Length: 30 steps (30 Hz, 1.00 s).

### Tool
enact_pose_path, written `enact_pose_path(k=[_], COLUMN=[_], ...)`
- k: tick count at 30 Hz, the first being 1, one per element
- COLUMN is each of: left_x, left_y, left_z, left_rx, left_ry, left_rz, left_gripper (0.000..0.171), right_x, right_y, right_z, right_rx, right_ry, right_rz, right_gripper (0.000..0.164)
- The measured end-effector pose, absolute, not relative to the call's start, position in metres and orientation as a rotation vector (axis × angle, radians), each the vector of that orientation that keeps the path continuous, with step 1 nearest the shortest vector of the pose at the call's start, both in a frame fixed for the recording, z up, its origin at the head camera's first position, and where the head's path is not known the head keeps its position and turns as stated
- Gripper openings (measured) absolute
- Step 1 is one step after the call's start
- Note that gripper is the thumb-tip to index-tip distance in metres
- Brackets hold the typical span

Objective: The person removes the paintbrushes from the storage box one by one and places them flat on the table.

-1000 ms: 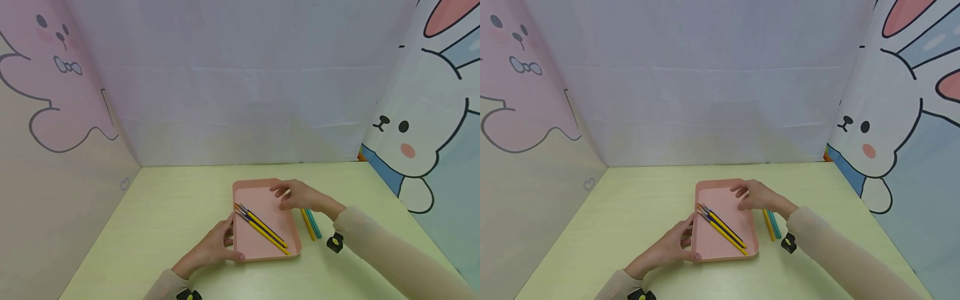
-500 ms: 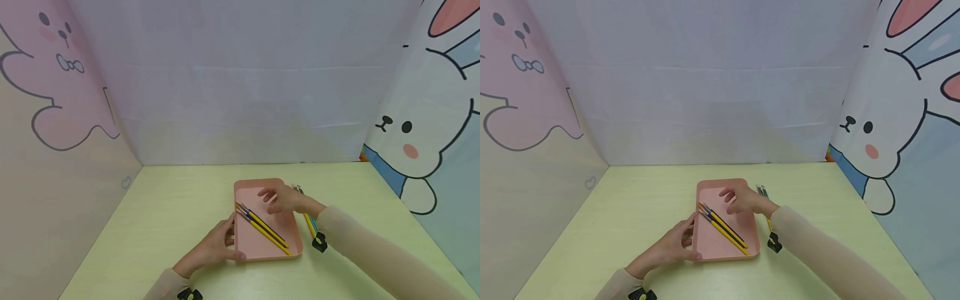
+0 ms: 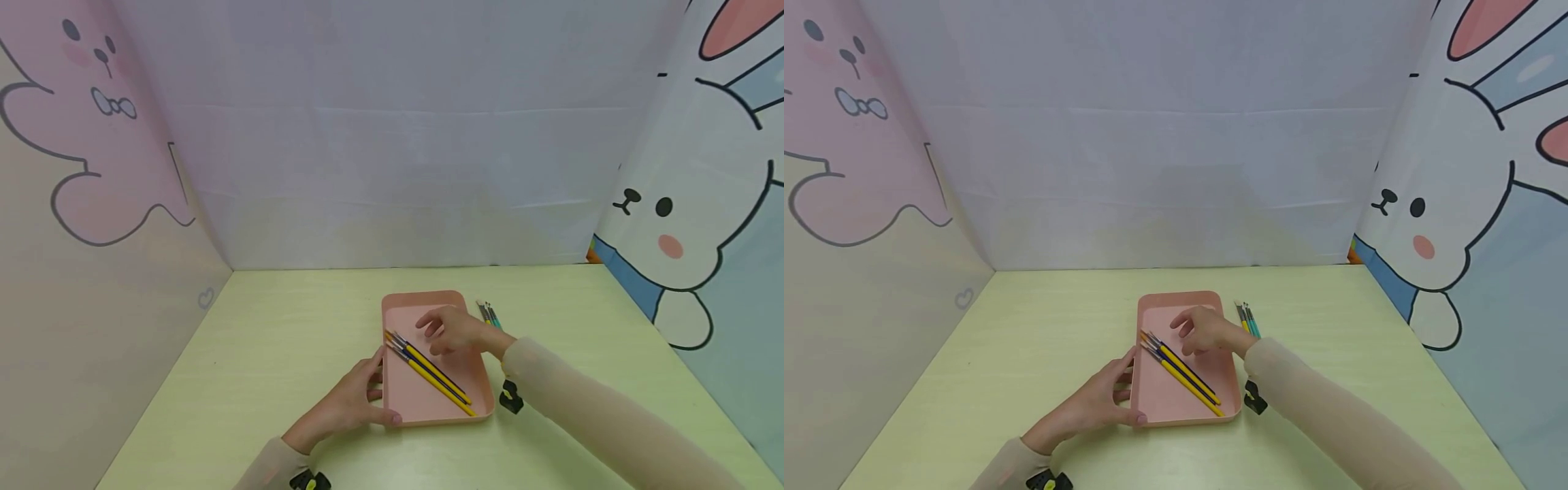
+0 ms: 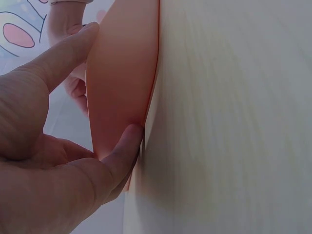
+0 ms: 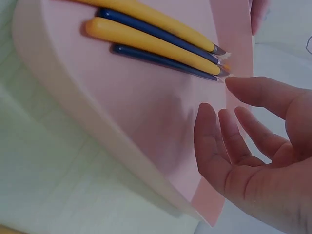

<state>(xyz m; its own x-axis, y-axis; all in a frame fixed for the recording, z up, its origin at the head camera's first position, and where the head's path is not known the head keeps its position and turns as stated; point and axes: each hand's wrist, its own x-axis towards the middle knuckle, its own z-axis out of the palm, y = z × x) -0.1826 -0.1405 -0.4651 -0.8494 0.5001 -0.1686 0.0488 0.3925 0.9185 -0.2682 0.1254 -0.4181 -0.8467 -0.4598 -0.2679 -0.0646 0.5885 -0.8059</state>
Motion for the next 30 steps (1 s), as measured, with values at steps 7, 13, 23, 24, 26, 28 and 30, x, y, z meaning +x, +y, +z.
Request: enact_pose_path(k=[7, 13, 23, 24, 26, 28, 30], left_x=[-0.183, -0.183, -0.183, -0.183, -0.183, -0.183, -0.183], left_y=[-0.14, -0.141, -0.141, -0.141, -0.141, -0.141, -0.141], left_z=[-0.465, -0.464, -0.463, -0.463, -0.464, -0.464, -0.465], left_rx=[0.463, 0.475, 0.494, 0.492, 0.486, 0.479, 0.478], left_ry=[2.234, 2.243, 2.222, 2.222, 2.225, 2.223, 2.227], left_rz=[1.452, 1.449, 1.467, 1.466, 1.464, 1.465, 1.462], left_gripper=[0.129, 0.129, 0.128, 0.128, 0.128, 0.128, 0.128], right_x=[-0.271, -0.271, -0.268, -0.268, -0.267, -0.267, -0.267], right_y=[0.121, 0.117, 0.11, 0.11, 0.109, 0.108, 0.108], right_z=[-0.426, -0.43, -0.43, -0.43, -0.43, -0.43, -0.431], right_rx=[-0.4, -0.432, -0.397, -0.394, -0.385, -0.377, -0.377], right_ry=[2.381, 2.424, 2.459, 2.46, 2.461, 2.463, 2.469], right_rz=[-1.142, -1.072, -1.009, -1.008, -1.012, -1.011, -1.009], right_gripper=[0.052, 0.05, 0.05, 0.05, 0.05, 0.049, 0.049])
